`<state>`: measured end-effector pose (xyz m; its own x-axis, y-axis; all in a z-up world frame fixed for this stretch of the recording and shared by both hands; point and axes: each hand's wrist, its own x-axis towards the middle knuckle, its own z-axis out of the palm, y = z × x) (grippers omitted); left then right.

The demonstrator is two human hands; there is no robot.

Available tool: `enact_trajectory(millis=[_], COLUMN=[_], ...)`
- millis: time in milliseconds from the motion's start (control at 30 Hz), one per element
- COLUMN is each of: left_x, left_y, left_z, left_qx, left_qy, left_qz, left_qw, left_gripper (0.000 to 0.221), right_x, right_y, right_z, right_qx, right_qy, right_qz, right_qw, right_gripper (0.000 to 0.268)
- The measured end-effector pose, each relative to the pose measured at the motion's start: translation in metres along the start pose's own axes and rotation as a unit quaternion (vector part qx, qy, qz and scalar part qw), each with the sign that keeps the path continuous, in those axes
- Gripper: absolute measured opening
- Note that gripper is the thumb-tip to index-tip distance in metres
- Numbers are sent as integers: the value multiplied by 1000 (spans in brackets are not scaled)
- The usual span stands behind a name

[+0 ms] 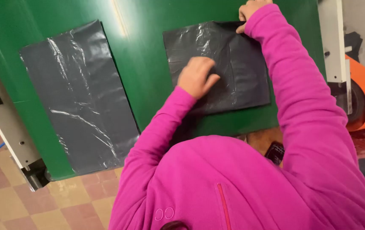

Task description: Folding black plastic bags on a conveyor belt and placing them into a crate.

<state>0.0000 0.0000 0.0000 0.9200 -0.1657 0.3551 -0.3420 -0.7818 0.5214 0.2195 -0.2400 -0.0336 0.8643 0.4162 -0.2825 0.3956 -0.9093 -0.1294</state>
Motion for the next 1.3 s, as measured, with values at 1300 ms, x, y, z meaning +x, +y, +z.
enact_trajectory(millis=[1300], left_x=[-109], left_y=[26], left_z=[7], left_qx=[162], left_qy=[-157], left_qz=[-27], left_qw=[974], left_gripper=[101], right_x=[-231], right_y=[-117], right_z=[84], right_qx=[79], right_qy=[93], right_qz=[1], right_qw=[993], right_gripper=[99])
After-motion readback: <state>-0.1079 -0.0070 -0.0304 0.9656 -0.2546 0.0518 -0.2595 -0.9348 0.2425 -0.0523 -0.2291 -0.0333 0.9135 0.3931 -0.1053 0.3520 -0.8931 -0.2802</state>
